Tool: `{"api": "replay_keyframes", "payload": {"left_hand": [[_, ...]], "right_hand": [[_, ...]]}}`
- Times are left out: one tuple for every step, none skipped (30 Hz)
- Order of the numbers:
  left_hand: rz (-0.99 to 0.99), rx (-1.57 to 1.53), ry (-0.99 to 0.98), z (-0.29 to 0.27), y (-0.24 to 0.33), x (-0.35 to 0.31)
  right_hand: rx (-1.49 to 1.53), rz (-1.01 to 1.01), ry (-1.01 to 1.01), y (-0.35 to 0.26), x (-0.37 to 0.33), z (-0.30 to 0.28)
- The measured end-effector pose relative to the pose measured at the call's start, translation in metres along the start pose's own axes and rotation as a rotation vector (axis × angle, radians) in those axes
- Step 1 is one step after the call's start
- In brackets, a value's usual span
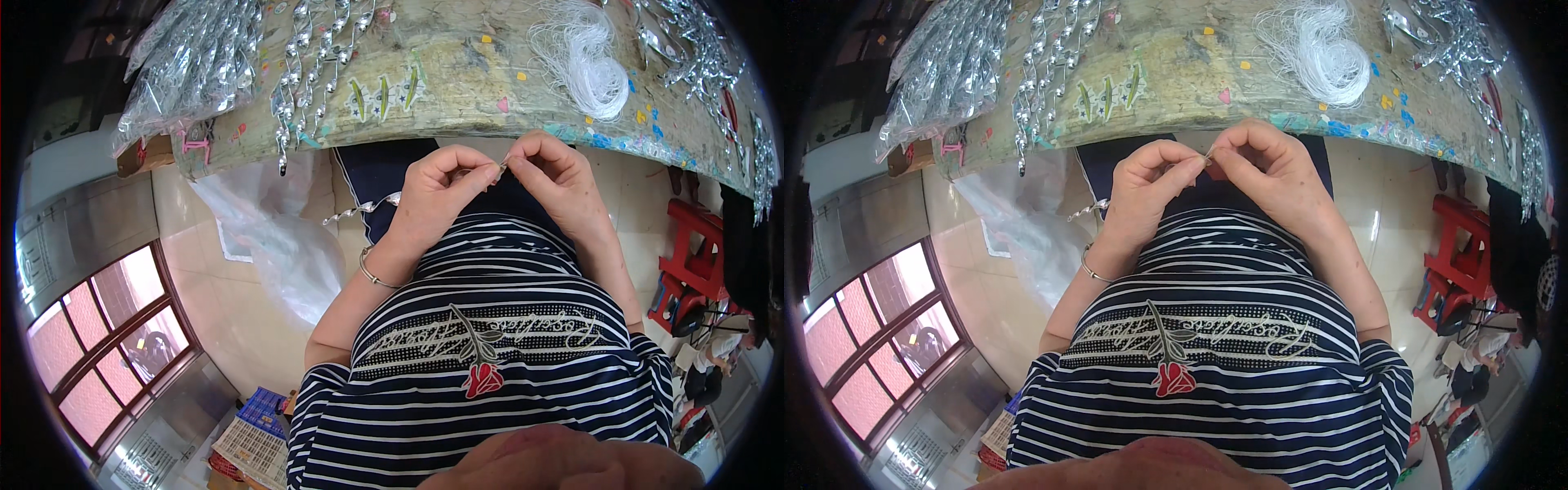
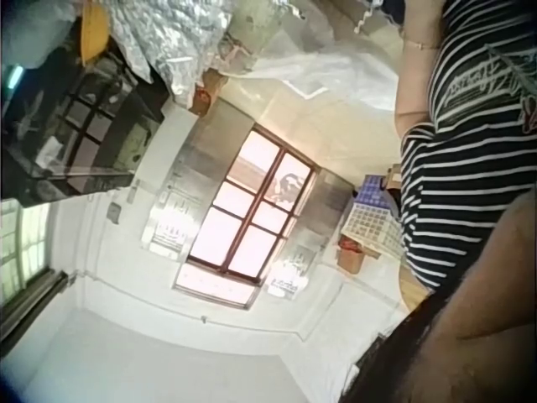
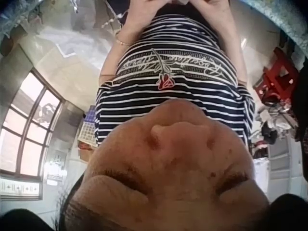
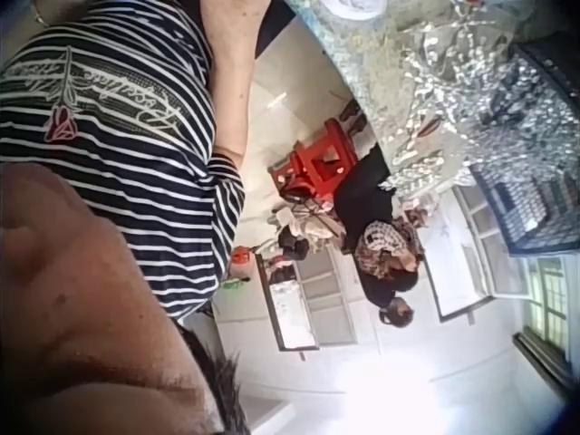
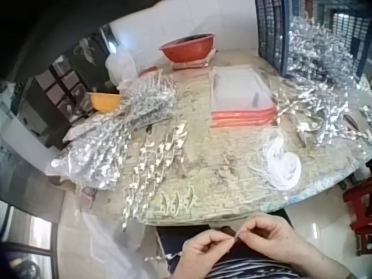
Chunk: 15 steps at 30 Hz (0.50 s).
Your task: The recorder is tying thin white strings onto silver decorative components at a factory workbench.
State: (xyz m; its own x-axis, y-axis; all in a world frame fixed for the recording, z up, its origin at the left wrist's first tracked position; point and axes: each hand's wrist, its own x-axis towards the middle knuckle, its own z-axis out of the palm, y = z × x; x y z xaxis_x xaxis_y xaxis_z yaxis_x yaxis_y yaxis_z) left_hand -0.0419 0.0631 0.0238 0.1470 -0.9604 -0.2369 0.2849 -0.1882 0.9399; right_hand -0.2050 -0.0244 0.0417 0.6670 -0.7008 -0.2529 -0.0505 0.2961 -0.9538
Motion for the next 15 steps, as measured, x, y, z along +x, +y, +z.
{"api": "replay_keyframes", "payload": {"left_hand": [[-0.006,-0.001,0.001,0.0001,0.0005,-0.0001],[-0.012,-0.002,0.002,0.0001,0.0006,-0.0003],[-0.012,-0.002,0.002,0.0001,0.0004,-0.0004],[-0.011,0.004,0.002,0.0,0.0002,-0.0006],[-0.01,0.01,0.001,0.0,0.0003,-0.0007],[-0.01,0.009,0.001,0.0001,0.0001,-0.0008],[-0.011,0.001,-0.001,0.0001,-0.0002,-0.0008],[-0.013,-0.008,-0.003,0.0001,-0.0003,-0.0008],[-0.012,-0.008,-0.003,0.0,-0.0003,-0.0009],[-0.005,-0.005,-0.004,-0.0002,-0.0002,-0.001],[0.003,-0.003,-0.005,-0.0004,0.0,-0.0013],[0.004,-0.004,-0.004,-0.0007,0.0002,-0.0015],[-0.001,-0.003,-0.002,-0.0009,0.0004,-0.0017],[-0.007,-0.002,-0.001,-0.0011,0.0004,-0.0018],[-0.007,-0.002,-0.001,-0.0012,0.0006,-0.0019]], "right_hand": [[0.0,0.0,0.0,-0.0004,-0.0003,0.0002],[0.015,0.007,0.009,-0.0006,-0.0006,0.0004],[0.031,0.014,0.017,-0.0008,-0.0008,0.0006],[0.031,0.014,0.017,-0.001,-0.0007,0.0005],[0.035,0.023,0.015,-0.0015,-0.0004,0.0004],[0.039,0.032,0.013,-0.0017,-0.0003,0.0003],[0.039,0.032,0.013,-0.0013,-0.0004,0.0006],[0.029,0.027,0.021,-0.0005,-0.0003,0.001],[0.019,0.023,0.029,-0.0002,-0.0002,0.0013],[0.018,0.022,0.029,-0.0005,-0.0001,0.0008],[0.037,0.044,0.019,-0.0011,-0.0001,-0.0003],[0.056,0.066,0.01,-0.0014,-0.0003,-0.0014],[0.055,0.065,0.009,-0.0011,-0.0007,-0.0024],[0.076,0.06,0.002,-0.0003,-0.0012,-0.0037],[0.097,0.054,-0.004,0.0002,-0.0014,-0.0043]]}}
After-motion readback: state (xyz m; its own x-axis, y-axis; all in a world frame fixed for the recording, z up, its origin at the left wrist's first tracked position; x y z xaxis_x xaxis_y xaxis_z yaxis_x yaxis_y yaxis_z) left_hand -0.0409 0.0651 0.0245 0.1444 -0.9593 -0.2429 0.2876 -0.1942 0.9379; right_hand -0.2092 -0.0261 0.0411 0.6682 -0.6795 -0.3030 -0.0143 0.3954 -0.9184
